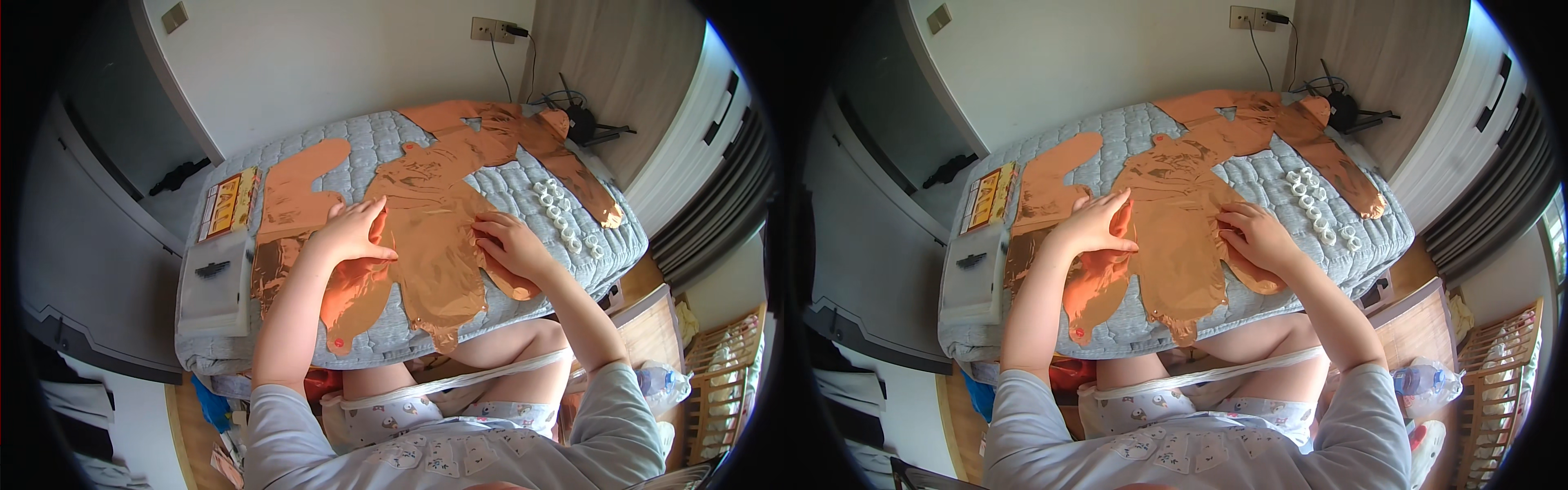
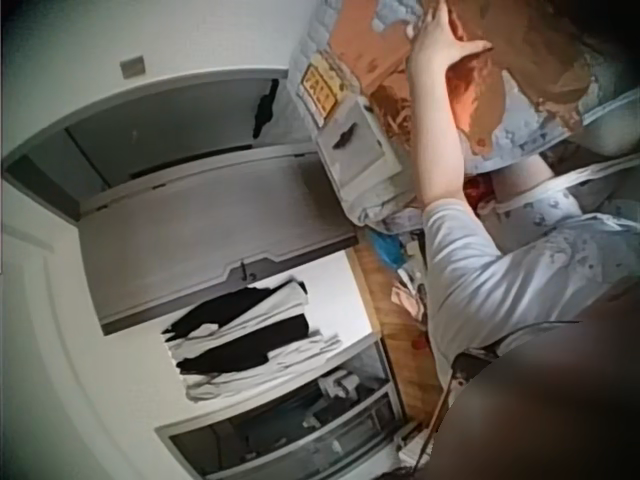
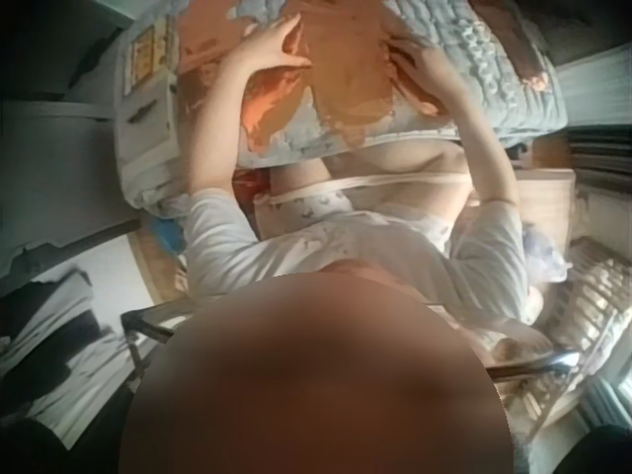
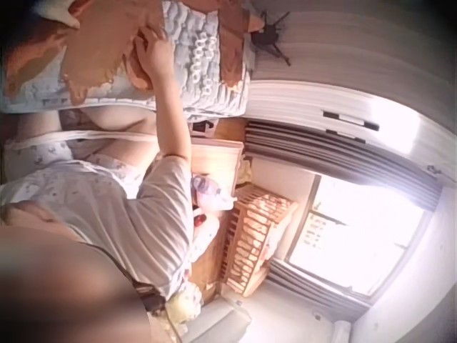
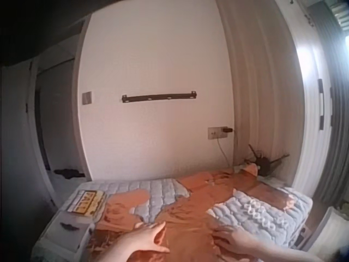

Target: Folding a large rose gold foil balloon and placing it inside a plastic packaging sleeve along with a cardboard backing card.

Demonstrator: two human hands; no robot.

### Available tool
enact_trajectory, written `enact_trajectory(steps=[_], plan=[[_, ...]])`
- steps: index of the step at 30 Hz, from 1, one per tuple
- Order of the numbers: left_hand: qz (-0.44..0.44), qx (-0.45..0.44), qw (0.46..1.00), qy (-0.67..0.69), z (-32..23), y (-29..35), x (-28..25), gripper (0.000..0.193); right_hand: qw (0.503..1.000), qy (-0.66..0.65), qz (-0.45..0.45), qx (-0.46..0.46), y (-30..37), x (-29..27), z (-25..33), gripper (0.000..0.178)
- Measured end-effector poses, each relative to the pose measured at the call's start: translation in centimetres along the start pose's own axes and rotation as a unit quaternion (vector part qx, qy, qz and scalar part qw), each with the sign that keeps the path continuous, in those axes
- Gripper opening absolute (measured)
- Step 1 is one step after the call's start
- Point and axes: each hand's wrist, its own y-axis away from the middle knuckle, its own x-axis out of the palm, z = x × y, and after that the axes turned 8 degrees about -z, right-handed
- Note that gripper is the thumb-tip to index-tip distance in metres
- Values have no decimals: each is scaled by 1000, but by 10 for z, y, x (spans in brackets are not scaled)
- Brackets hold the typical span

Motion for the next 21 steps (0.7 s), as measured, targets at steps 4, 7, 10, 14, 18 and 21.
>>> enact_trajectory(steps=[4, 7, 10, 14, 18, 21], plan=[[-13, -18, 999, -29, 5, 2, 2, 121, 1000, -16, 8, 8, -8, 2, 1, 32], [-14, -31, 999, -37, 8, -1, 2, 120, 999, -30, 27, 19, -13, 0, 2, 33], [-6, -37, 999, -35, 15, -1, 2, 118, 998, -34, 49, 6, -18, -3, -2, 36], [-13, -24, 1000, -2, 27, -8, 8, 122, 992, -9, 122, -13, -25, -10, -12, 38], [-4, -64, 998, 22, 21, -9, 4, 108, 985, -31, 167, -5, -37, -21, -13, 35], [-69, -49, 995, 46, 16, -9, 9, 96, 988, 2, 152, -32, -38, -21, -20, 32]])
